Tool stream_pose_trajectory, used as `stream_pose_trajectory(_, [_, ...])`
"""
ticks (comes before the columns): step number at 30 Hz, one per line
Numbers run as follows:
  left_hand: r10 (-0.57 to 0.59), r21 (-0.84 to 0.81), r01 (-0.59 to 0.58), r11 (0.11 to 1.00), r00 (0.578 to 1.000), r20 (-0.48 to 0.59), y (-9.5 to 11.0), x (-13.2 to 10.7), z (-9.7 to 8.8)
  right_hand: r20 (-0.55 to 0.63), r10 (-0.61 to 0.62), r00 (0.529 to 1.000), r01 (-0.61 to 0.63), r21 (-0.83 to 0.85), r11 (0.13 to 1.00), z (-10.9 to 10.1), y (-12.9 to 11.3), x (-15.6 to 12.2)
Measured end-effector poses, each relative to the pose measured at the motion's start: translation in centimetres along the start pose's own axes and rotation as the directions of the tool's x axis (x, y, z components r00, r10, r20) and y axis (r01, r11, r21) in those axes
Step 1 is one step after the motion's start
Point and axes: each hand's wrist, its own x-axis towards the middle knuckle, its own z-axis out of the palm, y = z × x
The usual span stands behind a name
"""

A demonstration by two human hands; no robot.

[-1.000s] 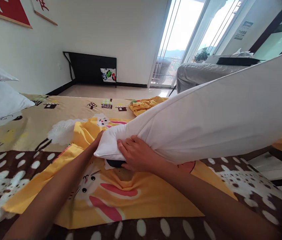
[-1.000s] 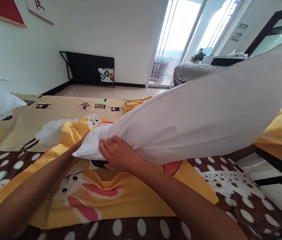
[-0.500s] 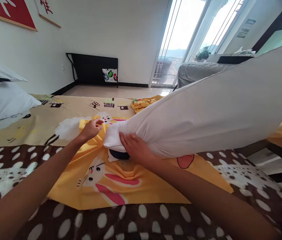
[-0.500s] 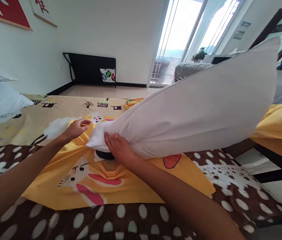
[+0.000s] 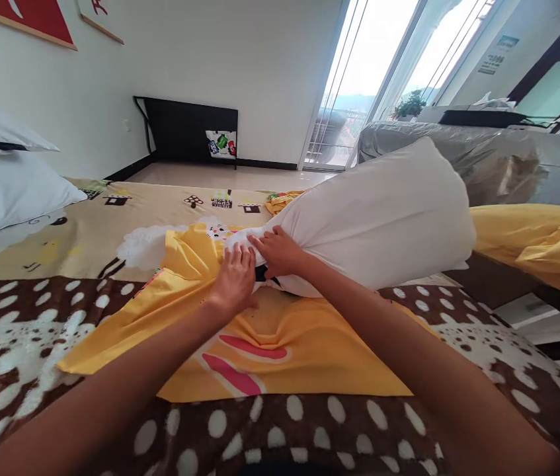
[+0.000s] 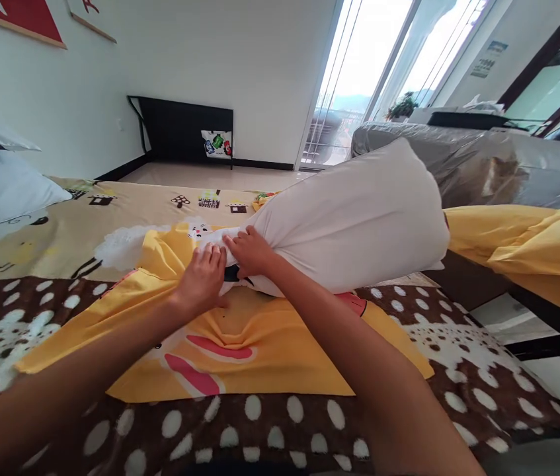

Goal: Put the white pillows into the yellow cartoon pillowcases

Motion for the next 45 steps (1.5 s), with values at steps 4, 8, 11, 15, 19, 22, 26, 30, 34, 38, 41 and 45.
stream_pose_trajectory(4, [-0.108,0.061,0.117,0.991,0.985,-0.135,1.2,0.8,1.7,0.010,0.029,1.000,-0.029,0.007,1.000,-0.2,0.6,0.6])
stream_pose_trajectory(8, [-0.140,-0.045,0.136,0.990,0.985,-0.102,0.0,2.7,1.5,-0.003,0.018,1.000,-0.018,0.017,1.000,-0.6,1.3,0.9])
stream_pose_trajectory(11, [-0.130,-0.119,0.127,0.985,0.991,-0.017,-1.0,4.3,1.1,0.001,0.010,1.000,-0.010,0.021,1.000,-1.2,1.8,0.5])
stream_pose_trajectory(15, [-0.085,-0.183,0.096,0.978,0.994,0.071,-2.0,6.1,1.3,-0.019,0.060,0.998,-0.059,0.035,0.998,-1.0,1.7,-2.0])
stream_pose_trajectory(19, [-0.062,-0.220,0.088,0.971,0.991,0.120,-2.5,7.5,1.5,-0.101,0.147,0.984,-0.145,0.020,0.989,1.3,1.1,-4.8])
stream_pose_trajectory(22, [-0.044,-0.227,0.075,0.971,0.989,0.138,-2.6,8.4,1.5,-0.151,0.216,0.965,-0.217,0.009,0.976,2.8,1.7,-4.8])
stream_pose_trajectory(26, [0.004,-0.230,0.030,0.973,0.989,0.145,-2.2,8.8,1.2,-0.210,0.213,0.954,-0.218,-0.003,0.976,3.5,3.1,-3.1])
stream_pose_trajectory(30, [0.059,-0.216,-0.033,0.976,0.991,0.116,-1.1,8.0,0.8,-0.247,0.208,0.946,-0.219,-0.016,0.976,4.0,3.3,-2.4])
stream_pose_trajectory(34, [0.083,-0.183,-0.074,0.980,0.996,0.041,0.1,7.3,-0.7,-0.275,0.218,0.936,-0.212,0.051,0.976,3.4,3.5,-3.1])
stream_pose_trajectory(38, [0.103,-0.146,-0.123,0.982,0.985,-0.136,0.9,6.7,-4.7,-0.295,0.252,0.921,-0.211,0.163,0.964,1.0,5.0,-4.1])
stream_pose_trajectory(41, [0.159,-0.143,-0.226,0.964,0.913,-0.375,0.2,5.3,-8.7,-0.372,0.290,0.882,-0.208,0.245,0.947,-2.1,7.1,-5.1])
stream_pose_trajectory(45, [-0.060,-0.297,-0.187,0.936,0.748,-0.661,-2.6,2.8,-11.2,-0.489,0.259,0.833,-0.125,0.291,0.949,-8.1,9.9,-7.3])
